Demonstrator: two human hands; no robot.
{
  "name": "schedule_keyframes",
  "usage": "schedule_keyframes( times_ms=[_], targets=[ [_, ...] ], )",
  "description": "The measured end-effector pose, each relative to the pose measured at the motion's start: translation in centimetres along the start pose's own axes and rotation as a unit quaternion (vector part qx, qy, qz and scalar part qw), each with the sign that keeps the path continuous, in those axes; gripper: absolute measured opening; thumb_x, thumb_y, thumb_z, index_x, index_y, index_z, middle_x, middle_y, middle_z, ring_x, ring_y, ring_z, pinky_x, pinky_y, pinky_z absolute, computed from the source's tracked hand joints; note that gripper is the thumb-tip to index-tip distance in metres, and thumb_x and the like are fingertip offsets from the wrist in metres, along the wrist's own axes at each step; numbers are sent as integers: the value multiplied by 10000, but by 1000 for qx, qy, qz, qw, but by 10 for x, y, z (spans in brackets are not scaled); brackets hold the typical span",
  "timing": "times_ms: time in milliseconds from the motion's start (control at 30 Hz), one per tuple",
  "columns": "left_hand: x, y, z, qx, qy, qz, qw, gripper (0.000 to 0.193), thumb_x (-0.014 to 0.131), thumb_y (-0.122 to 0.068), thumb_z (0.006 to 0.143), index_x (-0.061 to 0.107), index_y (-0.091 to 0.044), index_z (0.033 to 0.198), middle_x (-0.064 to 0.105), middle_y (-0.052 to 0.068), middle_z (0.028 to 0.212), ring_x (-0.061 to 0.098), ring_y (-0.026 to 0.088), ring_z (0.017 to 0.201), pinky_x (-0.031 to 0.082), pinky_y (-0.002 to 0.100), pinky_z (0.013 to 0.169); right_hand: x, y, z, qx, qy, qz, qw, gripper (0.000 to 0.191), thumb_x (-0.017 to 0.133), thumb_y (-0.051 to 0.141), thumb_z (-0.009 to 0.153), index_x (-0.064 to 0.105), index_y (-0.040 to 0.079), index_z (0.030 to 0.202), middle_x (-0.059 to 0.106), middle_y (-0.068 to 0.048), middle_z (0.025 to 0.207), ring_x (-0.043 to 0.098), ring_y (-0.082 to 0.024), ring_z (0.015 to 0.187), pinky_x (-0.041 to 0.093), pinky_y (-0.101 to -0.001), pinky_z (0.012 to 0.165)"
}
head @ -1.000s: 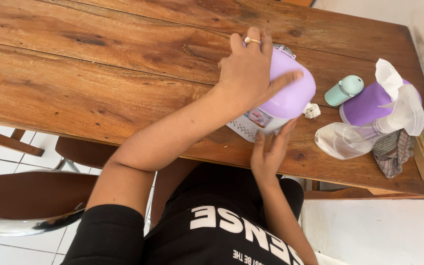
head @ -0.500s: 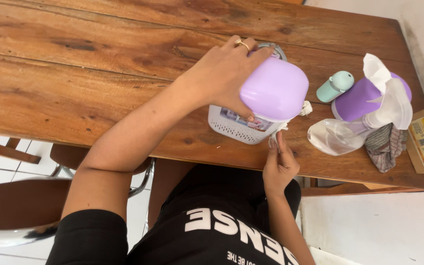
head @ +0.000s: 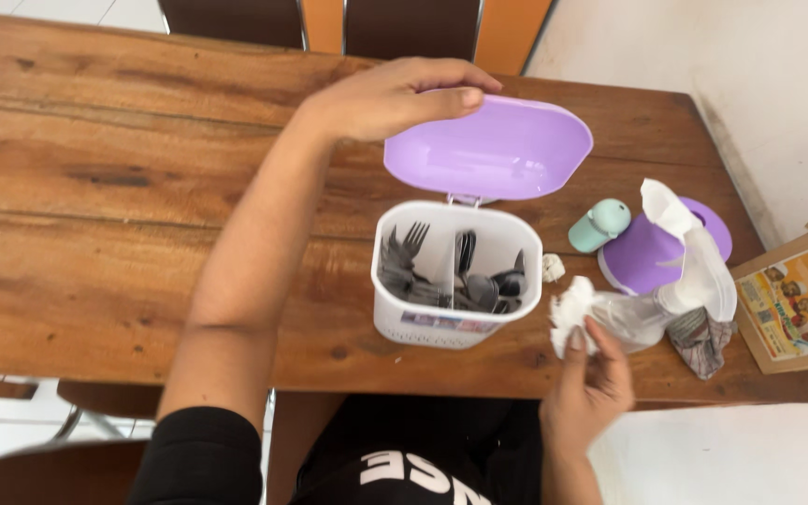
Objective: The person wipes the exterior of a purple and white cutlery holder with a tissue, sprays it with a cleaning solution, and continues wiping. They open the holder to wipe the interior compartments, then close it and wipe the bottom. Finally, they wipe a purple tissue box cover and place it back on the tissue box.
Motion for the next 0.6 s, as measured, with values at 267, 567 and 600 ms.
schedule_keyframes(
  times_ms=[267, 567, 600],
  targets=[
    [19, 39, 9, 175, 23, -465, 868, 741, 605, -433, 1019, 397, 0, 1583, 475, 271, 1589, 503, 384, 1496, 446, 500, 1273, 110, 132, 91, -327, 134, -207, 912, 224, 733, -96, 929, 692, 18, 1118, 581, -170, 1216, 588, -257, 1093, 503, -306, 885],
    [33, 63, 13, 131, -43, -551, 823, 548, 516, -280, 1020, 565, 108, 1403, 526, 340, 1516, 543, 405, 1436, 444, 488, 1253, 218, 96, 109, -366, 335, -398, 772, 374, 713, -99, 765, 739, -34, 1132, 659, -122, 1075, 664, -291, 982, 555, -391, 824],
    [32, 62, 12, 138, -47, -540, 829, 543, 506, -267, 1008, 582, 114, 1386, 543, 347, 1495, 559, 408, 1396, 453, 492, 1239, 219, 94, 111, -355, 342, -375, 785, 348, 715, -88, 788, 740, -19, 1128, 663, -117, 1081, 668, -289, 985, 559, -389, 826]
  ],
)
Point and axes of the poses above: each hand's wrist, its own z-axis towards the middle knuckle, its own x-axis out of the palm, y = z × x, the point moved 8 cm from there along z, towards the middle knuckle
